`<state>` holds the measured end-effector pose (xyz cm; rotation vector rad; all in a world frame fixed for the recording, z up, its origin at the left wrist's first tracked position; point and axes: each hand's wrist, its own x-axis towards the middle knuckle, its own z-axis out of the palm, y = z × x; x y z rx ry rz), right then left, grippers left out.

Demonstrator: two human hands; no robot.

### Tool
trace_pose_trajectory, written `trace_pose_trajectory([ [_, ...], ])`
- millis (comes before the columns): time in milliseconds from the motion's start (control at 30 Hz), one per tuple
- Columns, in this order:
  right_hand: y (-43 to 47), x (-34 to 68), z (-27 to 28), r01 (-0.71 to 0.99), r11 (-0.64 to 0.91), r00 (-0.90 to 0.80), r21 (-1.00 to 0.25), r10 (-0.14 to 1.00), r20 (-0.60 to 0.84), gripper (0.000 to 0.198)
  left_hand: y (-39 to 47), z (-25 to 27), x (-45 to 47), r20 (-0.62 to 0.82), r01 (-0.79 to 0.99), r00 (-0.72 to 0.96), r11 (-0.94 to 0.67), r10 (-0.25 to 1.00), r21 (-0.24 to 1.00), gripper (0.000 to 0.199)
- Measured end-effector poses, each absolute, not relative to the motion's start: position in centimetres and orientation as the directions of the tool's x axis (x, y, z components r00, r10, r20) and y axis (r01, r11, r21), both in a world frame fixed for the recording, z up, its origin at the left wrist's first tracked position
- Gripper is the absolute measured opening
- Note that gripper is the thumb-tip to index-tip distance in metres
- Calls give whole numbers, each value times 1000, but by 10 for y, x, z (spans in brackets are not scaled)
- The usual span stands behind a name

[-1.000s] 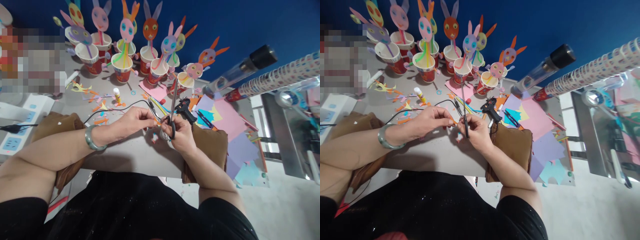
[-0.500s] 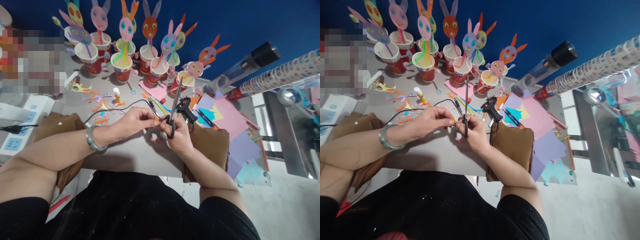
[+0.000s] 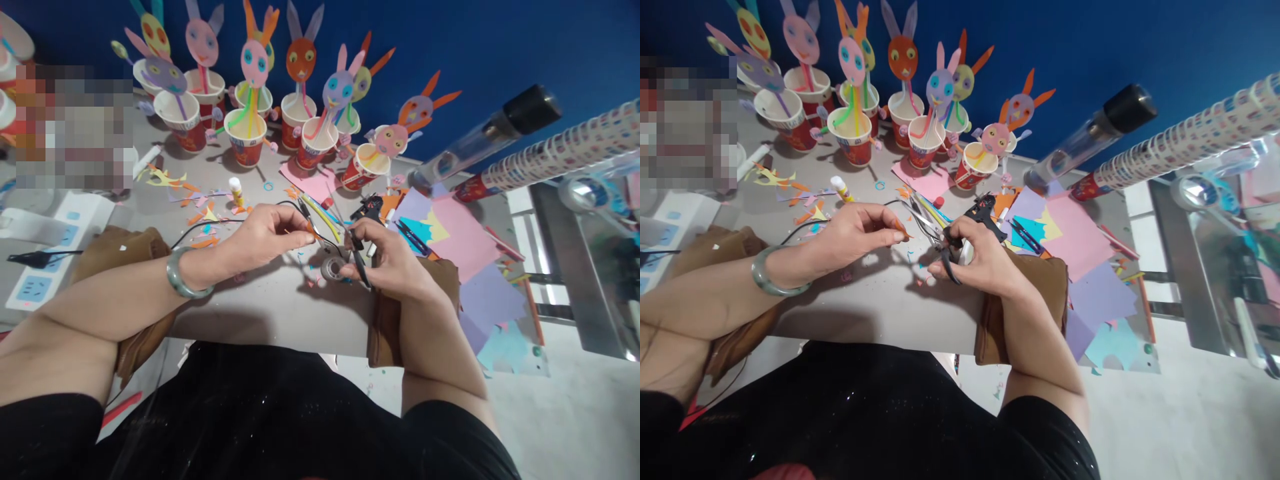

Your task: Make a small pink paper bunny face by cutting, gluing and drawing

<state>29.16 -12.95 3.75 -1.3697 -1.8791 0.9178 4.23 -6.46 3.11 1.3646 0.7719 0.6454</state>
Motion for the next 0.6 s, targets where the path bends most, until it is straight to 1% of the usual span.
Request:
trace_pose_trajectory([
  [167,-134,292,42,696,342,-353,-631,929,114,49,-64,31,41,-25,31,611,8,791,999,13],
  [333,-138,289,41,787,406,-391,-464,911,134,44,-65,33,40,26,76,611,-92,791,993,8],
  [433,-140,287,41,809,413,-395,-418,909,133,39,-65,33,40,53,78,605,-125,794,989,5],
  [600,-141,284,42,815,422,-396,-397,906,149,33,-65,34,39,79,92,617,-171,783,981,4],
])
